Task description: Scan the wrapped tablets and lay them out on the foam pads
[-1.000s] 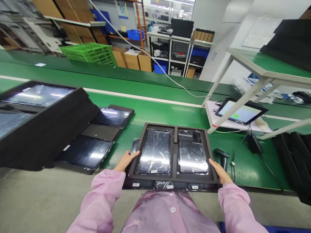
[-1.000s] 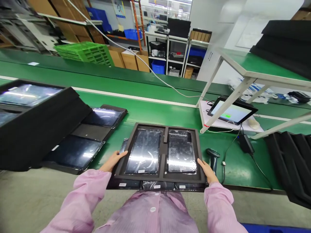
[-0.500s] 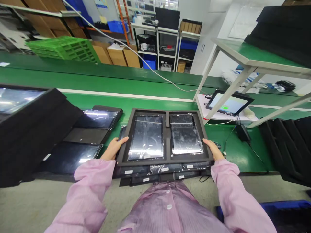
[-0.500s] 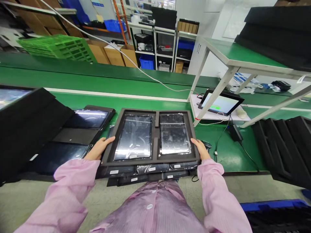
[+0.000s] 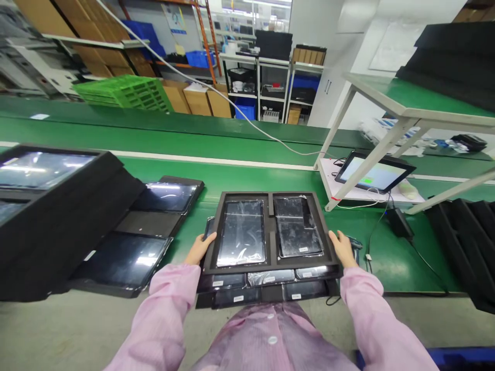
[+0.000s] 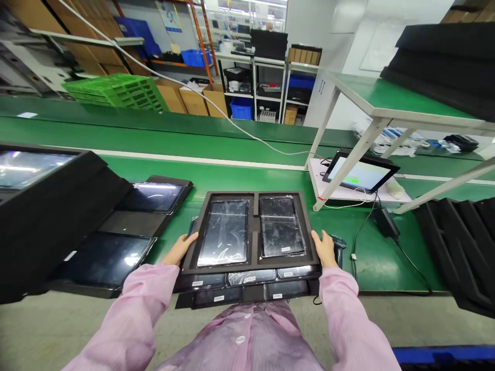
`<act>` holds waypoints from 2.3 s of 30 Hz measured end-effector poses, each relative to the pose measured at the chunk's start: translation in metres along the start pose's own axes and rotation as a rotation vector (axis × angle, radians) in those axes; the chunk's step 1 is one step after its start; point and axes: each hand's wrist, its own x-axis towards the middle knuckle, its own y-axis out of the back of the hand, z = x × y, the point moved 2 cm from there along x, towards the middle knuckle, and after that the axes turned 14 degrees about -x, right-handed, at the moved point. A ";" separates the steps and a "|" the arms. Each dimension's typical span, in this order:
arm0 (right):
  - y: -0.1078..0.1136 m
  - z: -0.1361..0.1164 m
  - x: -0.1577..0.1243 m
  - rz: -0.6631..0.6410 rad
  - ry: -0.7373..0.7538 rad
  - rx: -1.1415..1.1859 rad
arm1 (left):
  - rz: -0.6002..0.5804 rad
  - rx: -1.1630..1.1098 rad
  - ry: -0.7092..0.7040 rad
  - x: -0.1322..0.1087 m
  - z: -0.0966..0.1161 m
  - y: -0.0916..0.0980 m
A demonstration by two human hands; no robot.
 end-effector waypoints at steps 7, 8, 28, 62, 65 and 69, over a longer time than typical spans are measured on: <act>0.029 0.060 0.009 0.163 -0.363 -0.107 | 0.023 0.126 -0.049 0.010 -0.010 0.005; 0.028 0.067 0.015 0.077 -0.363 -0.045 | 0.027 0.142 -0.047 0.010 -0.010 0.005; 0.087 0.053 -0.116 -0.399 -0.260 0.607 | 0.169 0.643 -0.202 -0.014 -0.002 -0.015; 0.020 -0.016 -0.218 -0.470 -0.156 0.259 | 0.017 0.660 -0.148 -0.028 0.008 -0.018; 0.004 -0.030 -0.230 -0.526 -0.151 0.323 | 0.023 0.651 -0.158 -0.030 0.009 -0.018; -0.026 -0.042 -0.238 -0.573 -0.141 0.360 | 0.029 0.641 -0.159 -0.030 0.010 -0.019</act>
